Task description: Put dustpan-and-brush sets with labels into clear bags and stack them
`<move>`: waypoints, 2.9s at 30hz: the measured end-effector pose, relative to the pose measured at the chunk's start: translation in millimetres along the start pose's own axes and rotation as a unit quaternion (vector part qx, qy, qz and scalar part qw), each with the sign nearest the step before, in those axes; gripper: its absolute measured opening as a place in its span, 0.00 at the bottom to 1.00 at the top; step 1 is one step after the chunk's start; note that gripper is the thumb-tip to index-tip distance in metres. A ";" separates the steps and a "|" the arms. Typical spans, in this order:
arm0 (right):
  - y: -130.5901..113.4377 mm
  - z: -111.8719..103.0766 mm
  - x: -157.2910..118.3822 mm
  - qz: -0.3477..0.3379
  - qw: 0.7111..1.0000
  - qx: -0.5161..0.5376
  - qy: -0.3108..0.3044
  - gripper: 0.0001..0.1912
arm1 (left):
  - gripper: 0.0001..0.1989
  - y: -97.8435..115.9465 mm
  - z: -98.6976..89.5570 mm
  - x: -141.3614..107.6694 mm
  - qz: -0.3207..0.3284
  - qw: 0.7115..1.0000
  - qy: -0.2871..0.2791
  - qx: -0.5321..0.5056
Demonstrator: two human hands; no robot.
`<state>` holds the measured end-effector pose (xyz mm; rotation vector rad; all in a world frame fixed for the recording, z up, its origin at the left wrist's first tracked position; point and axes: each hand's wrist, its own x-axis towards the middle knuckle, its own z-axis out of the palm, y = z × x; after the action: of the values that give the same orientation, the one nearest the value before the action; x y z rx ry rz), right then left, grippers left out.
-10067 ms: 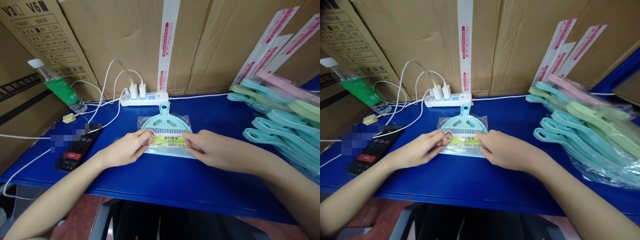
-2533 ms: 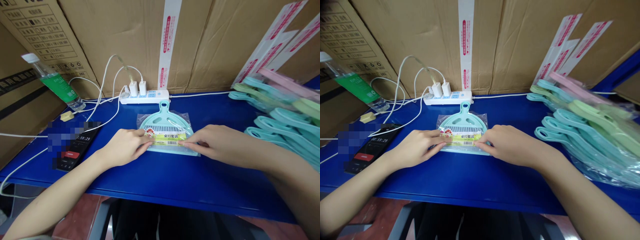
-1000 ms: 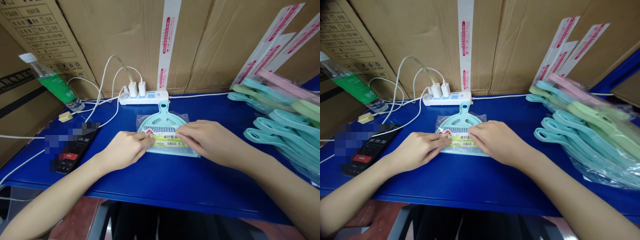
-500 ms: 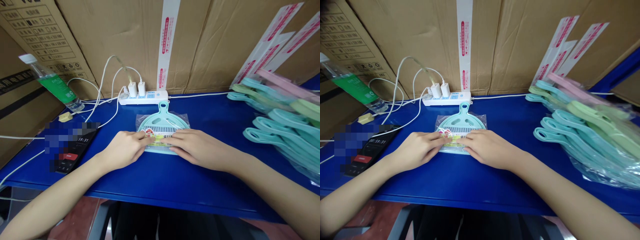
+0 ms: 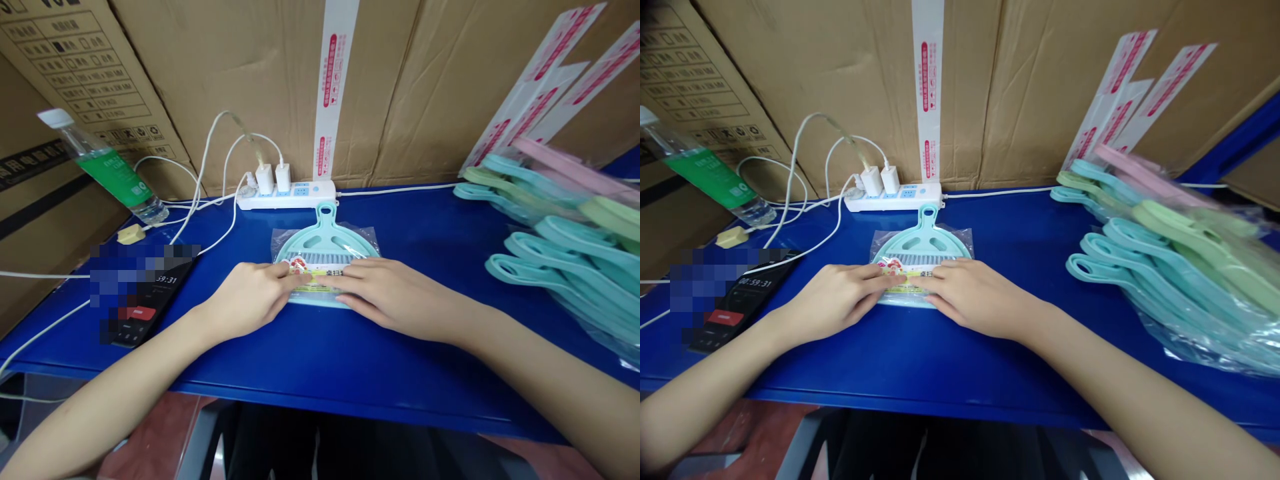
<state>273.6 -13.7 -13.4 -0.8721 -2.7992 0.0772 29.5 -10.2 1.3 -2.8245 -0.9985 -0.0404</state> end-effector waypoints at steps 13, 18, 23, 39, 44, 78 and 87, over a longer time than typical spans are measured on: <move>-0.4 -0.2 0.7 0.009 1.000 -0.001 0.008 0.19 | 0.20 -4.0 -11.9 -0.8 -0.056 0.997 -0.024 0.044; -0.3 0.0 0.4 0.007 1.000 -0.008 0.009 0.20 | 0.20 -9.1 -16.4 -2.0 -0.098 0.992 -0.063 0.036; -0.3 0.6 0.5 0.004 1.000 -0.011 0.014 0.20 | 0.21 -12.2 -18.5 -1.9 -0.148 0.985 -0.089 0.018; 0.7 1.7 -1.1 0.000 1.000 0.007 0.011 0.20 | 0.19 -16.3 -12.7 -4.1 -0.128 0.991 -0.023 0.005; 1.3 1.3 -0.7 0.006 1.000 0.006 0.000 0.21 | 0.19 -16.0 -11.9 -5.6 -0.108 0.994 0.025 0.010; -0.6 -8.5 -1.8 -0.031 0.997 -0.016 0.061 0.14 | 0.13 -6.6 -4.1 -2.2 -0.005 0.991 0.136 -0.016; -0.4 0.2 0.8 0.041 0.994 -0.003 0.104 0.07 | 0.11 -9.1 5.4 5.1 -0.030 0.990 0.068 -0.122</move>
<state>272.7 -13.6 -13.4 -0.9379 -2.5733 -0.0101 27.7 0.7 -2.5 -2.9554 -1.1156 -0.3829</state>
